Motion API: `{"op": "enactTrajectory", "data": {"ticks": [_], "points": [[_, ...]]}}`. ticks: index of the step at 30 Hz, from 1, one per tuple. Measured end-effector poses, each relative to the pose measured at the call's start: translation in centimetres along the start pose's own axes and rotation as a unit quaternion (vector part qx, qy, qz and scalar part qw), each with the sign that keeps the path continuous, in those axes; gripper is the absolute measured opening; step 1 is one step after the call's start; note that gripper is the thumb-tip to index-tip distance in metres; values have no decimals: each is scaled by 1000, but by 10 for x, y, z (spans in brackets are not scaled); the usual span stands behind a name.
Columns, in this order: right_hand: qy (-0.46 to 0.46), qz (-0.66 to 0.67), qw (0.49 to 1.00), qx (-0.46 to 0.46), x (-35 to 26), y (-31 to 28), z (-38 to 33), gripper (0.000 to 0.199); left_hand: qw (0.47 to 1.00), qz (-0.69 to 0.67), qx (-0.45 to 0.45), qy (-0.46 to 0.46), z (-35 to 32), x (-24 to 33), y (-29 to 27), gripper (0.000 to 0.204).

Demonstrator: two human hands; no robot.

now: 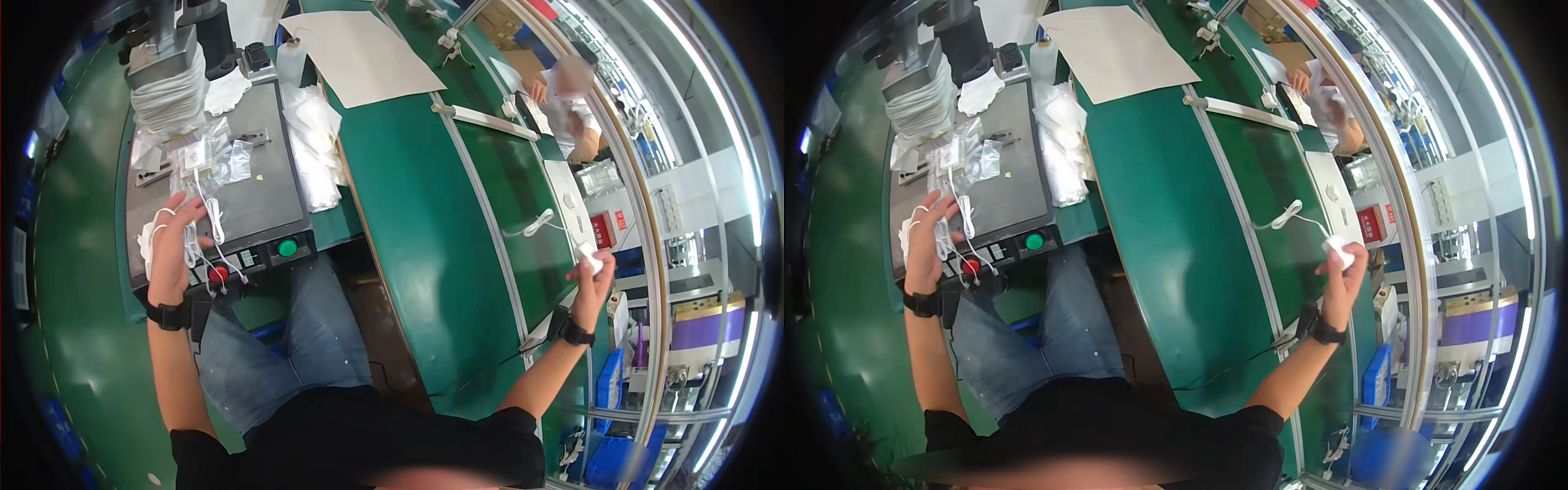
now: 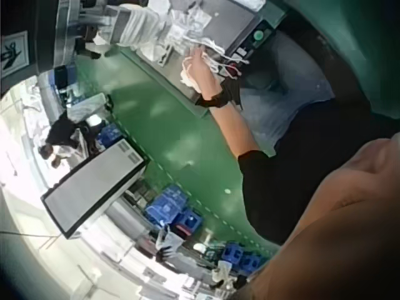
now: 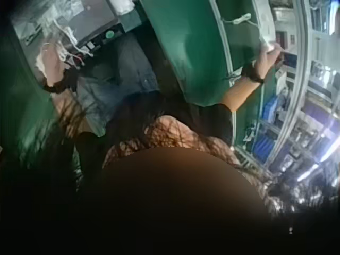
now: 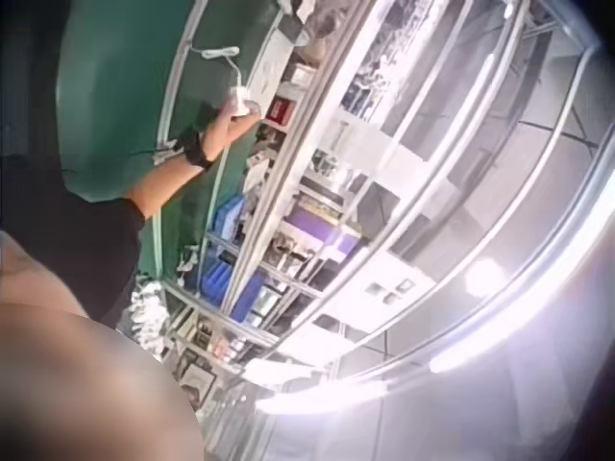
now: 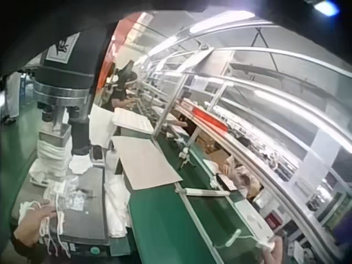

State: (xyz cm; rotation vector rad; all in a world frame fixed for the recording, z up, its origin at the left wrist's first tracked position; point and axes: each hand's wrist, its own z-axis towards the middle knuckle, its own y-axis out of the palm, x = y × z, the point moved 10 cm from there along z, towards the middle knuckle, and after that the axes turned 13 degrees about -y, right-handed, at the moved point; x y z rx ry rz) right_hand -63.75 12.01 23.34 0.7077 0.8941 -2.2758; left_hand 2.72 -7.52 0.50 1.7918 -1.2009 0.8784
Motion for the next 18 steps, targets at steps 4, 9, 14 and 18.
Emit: {"op": "enactTrajectory", "data": {"ticks": [4, 9, 14, 18], "points": [[-87, 193, 977, -14, -84, 53, 4, 35, 982, -124, -133, -57, 26, -19, 9, 52], [-53, 345, 921, -174, -107, 177, 1, 60, 943, -231, -211, -113, 11, -9, 35, 51], [-101, 409, 855, -302, -144, 351, -2, 52, 880, -347, -325, 0, -46, 19, -7, 49], [17, 340, 846, -411, -157, 460, -23, 47, 836, -399, -301, 227, -115, 37, -67, 60]]}}
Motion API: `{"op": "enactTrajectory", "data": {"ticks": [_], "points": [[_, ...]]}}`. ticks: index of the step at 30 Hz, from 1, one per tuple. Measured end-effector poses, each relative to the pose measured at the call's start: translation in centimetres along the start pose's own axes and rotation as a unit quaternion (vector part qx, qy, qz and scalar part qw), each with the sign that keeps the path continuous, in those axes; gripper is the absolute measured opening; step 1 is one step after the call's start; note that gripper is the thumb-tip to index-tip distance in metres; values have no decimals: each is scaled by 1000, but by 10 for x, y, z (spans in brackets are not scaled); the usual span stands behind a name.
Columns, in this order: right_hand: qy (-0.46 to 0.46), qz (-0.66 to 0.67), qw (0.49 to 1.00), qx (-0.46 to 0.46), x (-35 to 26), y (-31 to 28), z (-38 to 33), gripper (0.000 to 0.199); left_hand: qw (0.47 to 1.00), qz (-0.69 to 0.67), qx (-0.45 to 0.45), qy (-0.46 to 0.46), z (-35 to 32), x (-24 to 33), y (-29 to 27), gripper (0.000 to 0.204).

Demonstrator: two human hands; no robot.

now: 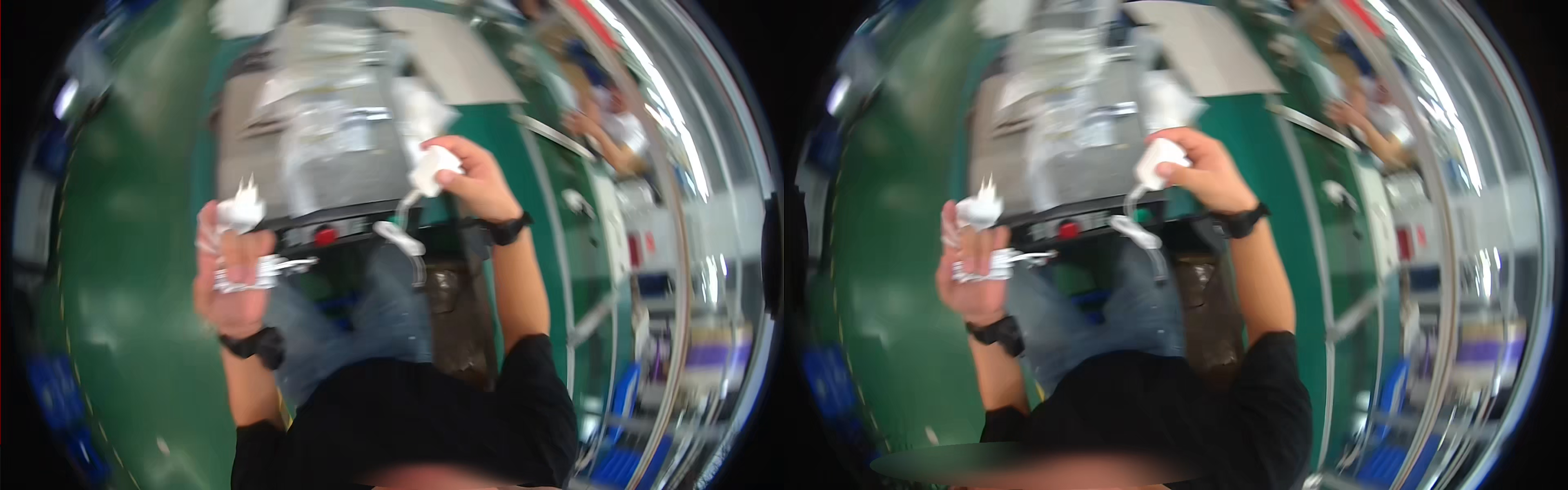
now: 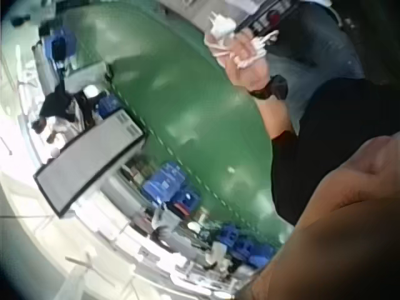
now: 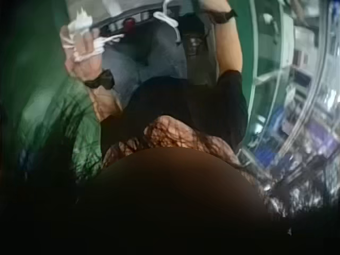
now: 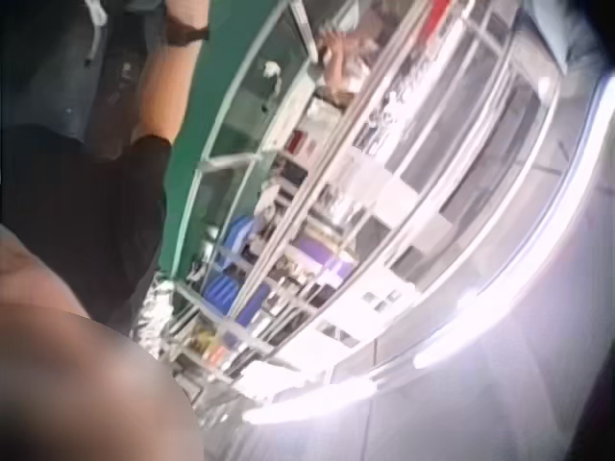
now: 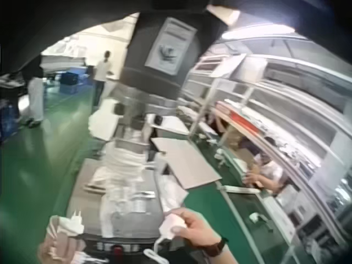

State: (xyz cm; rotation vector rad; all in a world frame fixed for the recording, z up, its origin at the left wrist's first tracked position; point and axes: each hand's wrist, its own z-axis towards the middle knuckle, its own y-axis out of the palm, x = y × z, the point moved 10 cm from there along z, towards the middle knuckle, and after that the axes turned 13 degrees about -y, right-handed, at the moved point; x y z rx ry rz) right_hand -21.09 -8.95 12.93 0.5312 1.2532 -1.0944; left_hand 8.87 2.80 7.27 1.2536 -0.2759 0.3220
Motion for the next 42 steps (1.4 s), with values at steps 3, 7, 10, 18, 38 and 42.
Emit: {"op": "enactTrajectory", "data": {"ticks": [3, 7, 10, 18, 38, 42], "points": [[70, -86, 994, 15, 49, 23, 45, 45, 998, -16, -61, 9, -22, 1, 14, 66], [34, -184, 982, 20, 96, 56, 114, 44, 999, -16, -27, -35, -62, 5, -13, 57], [57, -302, 951, -44, 122, 59, 145, 38, 998, 19, 29, -43, -91, -2, -53, 41], [28, -292, 953, -76, 134, 75, 167, 33, 975, 116, 179, -56, -132, 2, -112, 24], [60, -48, 975, 210, 98, 48, -97, 33, 886, 397, 233, -63, -51, -6, -138, 19], [56, 9, 986, 160, 132, 61, -103, 22, 896, 354, 263, -59, -56, 1, -139, 19]]}}
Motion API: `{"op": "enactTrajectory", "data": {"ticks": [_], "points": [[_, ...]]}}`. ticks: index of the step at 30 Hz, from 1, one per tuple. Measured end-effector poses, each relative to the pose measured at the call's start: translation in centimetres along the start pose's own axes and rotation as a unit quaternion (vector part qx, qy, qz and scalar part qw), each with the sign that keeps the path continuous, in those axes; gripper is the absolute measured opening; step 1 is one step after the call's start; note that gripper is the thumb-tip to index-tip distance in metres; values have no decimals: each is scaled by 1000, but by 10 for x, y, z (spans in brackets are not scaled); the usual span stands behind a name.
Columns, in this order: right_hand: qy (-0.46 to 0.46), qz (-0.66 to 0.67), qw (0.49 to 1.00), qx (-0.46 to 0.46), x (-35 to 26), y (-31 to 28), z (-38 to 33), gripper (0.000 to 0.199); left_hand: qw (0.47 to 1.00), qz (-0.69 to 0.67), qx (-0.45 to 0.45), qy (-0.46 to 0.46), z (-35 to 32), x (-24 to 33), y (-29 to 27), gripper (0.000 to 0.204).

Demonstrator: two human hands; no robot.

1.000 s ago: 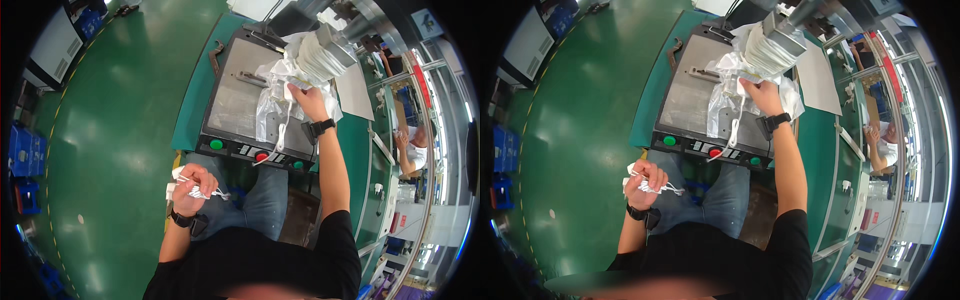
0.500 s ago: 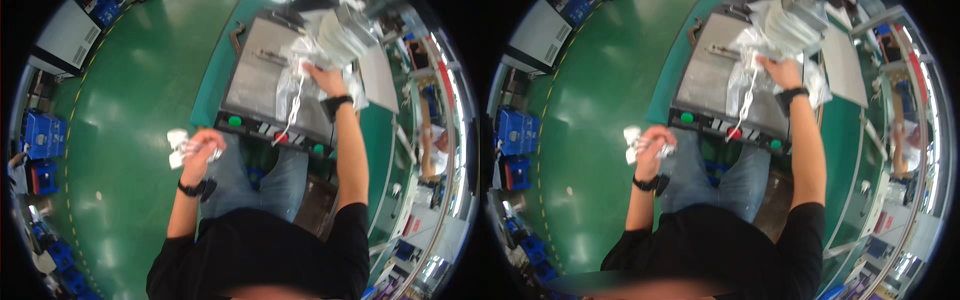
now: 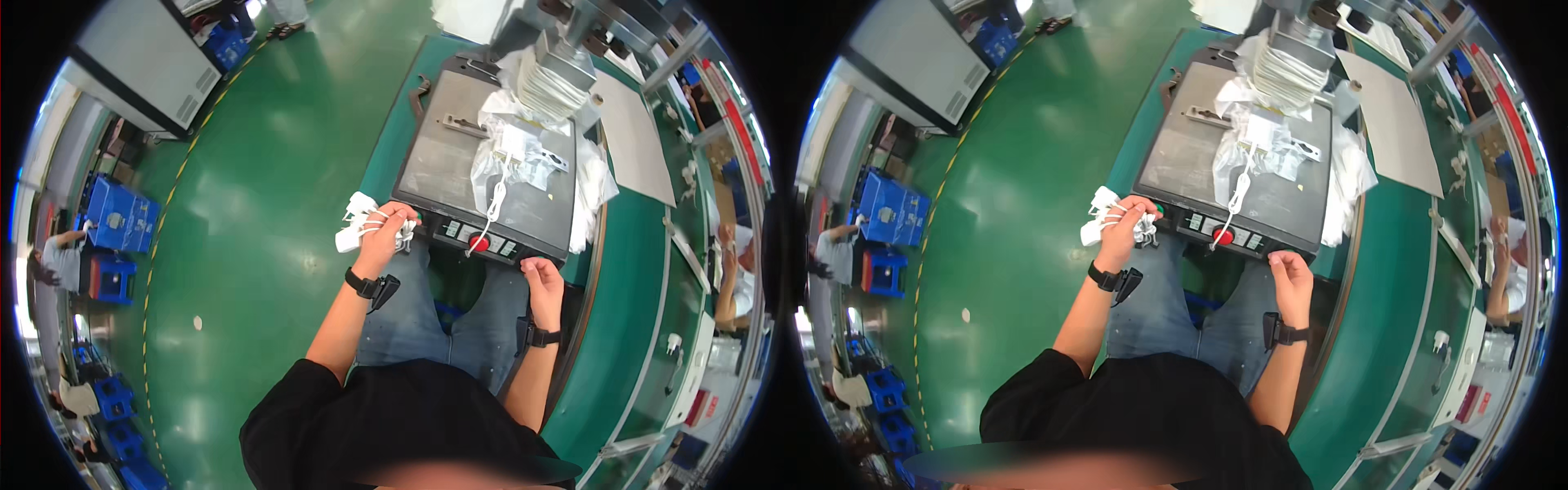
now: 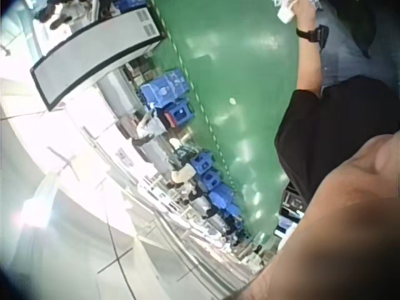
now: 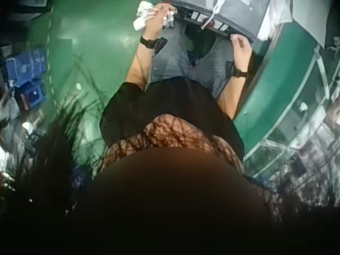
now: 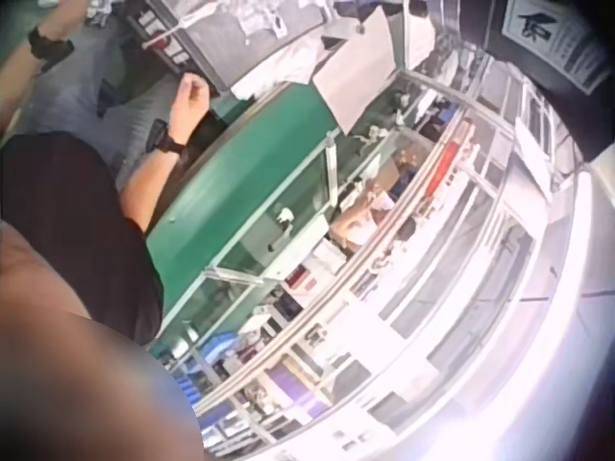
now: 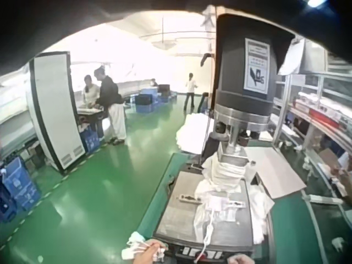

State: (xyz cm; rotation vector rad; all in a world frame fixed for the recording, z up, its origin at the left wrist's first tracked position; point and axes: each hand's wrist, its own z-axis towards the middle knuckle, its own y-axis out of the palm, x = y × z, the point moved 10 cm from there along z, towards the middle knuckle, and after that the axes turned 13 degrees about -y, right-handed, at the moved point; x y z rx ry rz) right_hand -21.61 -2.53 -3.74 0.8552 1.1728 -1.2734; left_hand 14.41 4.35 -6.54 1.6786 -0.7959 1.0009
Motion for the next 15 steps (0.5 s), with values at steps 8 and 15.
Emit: {"op": "enactTrajectory", "data": {"ticks": [8, 15], "points": [[-195, -23, 925, -326, -143, 159, -11, 53, 976, 171, 2, 132, -65, 70, 61, 31], [-17, 168, 898, -406, -122, 223, -19, 58, 951, 281, 18, 131, -80, 105, 94, 42]]}}
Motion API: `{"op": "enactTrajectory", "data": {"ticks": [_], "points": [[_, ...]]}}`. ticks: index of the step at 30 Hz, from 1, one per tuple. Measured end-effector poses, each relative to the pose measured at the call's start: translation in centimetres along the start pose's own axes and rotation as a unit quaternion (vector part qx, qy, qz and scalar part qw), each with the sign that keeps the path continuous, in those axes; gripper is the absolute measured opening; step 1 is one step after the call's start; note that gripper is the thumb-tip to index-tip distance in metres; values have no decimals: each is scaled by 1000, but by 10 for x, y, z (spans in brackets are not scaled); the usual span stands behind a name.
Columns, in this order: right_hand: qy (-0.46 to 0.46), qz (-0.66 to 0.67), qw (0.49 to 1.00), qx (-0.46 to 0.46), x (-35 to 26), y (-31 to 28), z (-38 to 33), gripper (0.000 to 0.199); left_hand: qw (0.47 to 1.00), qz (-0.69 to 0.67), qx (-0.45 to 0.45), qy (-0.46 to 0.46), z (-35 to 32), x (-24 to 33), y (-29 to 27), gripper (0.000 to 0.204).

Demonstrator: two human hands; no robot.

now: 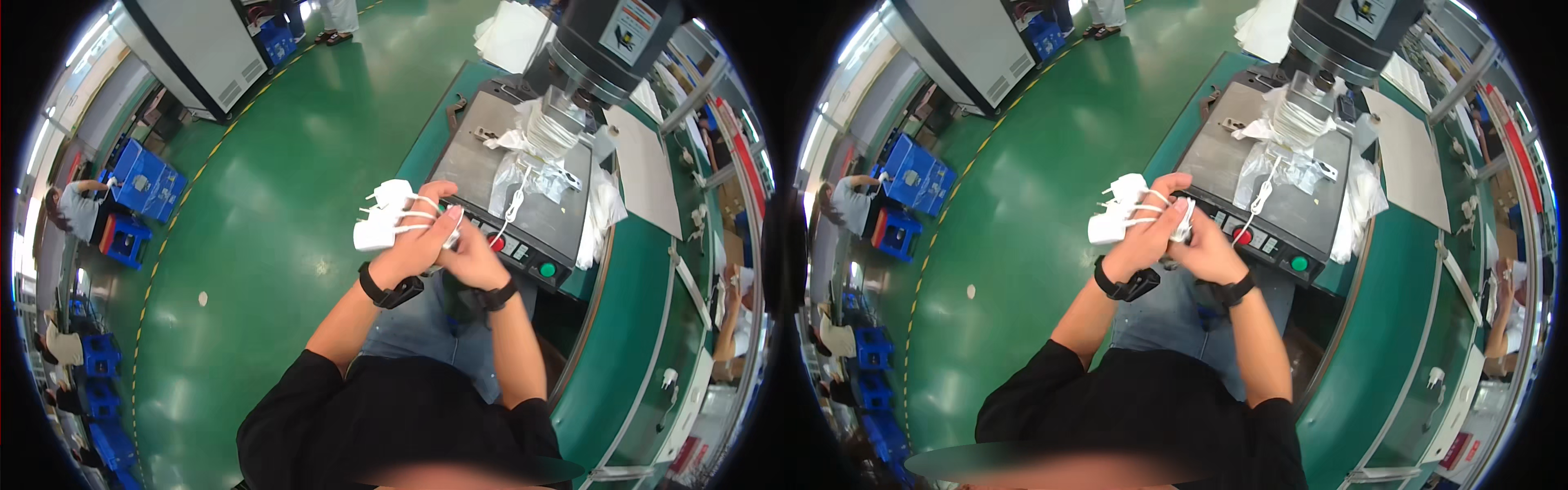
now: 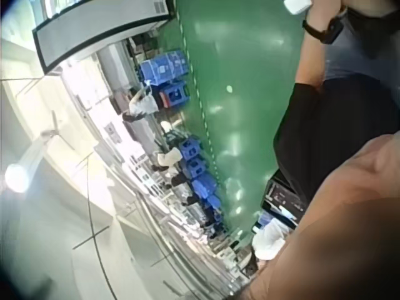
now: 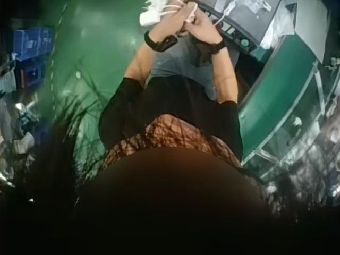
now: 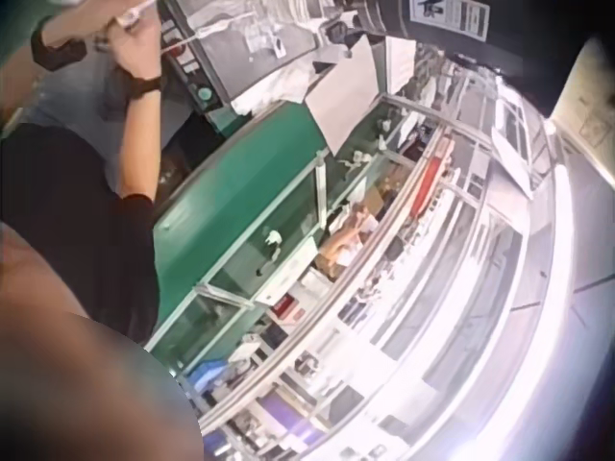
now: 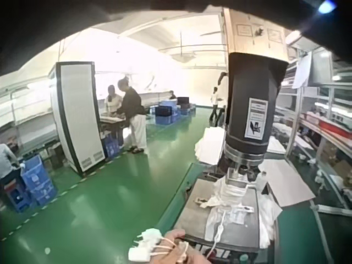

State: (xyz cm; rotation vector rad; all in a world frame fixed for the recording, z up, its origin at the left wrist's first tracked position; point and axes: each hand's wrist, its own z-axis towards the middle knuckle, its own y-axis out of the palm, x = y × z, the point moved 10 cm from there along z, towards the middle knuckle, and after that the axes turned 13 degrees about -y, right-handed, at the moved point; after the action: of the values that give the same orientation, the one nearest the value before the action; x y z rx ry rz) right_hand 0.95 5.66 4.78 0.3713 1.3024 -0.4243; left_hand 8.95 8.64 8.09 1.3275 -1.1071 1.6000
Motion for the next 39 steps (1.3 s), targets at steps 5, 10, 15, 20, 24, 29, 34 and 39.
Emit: {"op": "enactTrajectory", "data": {"ticks": [5, 10, 15, 20, 24, 29, 34, 39], "points": [[-98, -46, 986, 127, -124, -79, -55, 36, 951, -5, -294, 96, -24, 89, 84, 41], [-55, -438, 851, 285, -244, -144, -237, 21, 948, 101, -288, 92, -1, 63, 113, 25], [-21, -496, 515, 699, -341, -113, -563, 24, 981, 82, -174, -10, 108, -28, 124, 29], [286, -678, 154, 659, -383, -55, -819, 34, 980, 34, -188, -57, 151, -88, 116, 41], [401, -706, 10, 583, -376, -81, -811, 43, 979, 30, -185, -76, 149, -86, 115, 42], [228, -603, 400, 651, -323, -245, -695, 54, 975, 52, -195, -96, 150, -91, 113, 39], [212, -565, 507, 615, -213, -393, -629, 61, 982, 59, -165, -69, 144, -85, 101, 37], [319, -553, 532, 556, -136, -492, -605, 65, 977, 108, -166, -83, 135, -77, 118, 33]]}}
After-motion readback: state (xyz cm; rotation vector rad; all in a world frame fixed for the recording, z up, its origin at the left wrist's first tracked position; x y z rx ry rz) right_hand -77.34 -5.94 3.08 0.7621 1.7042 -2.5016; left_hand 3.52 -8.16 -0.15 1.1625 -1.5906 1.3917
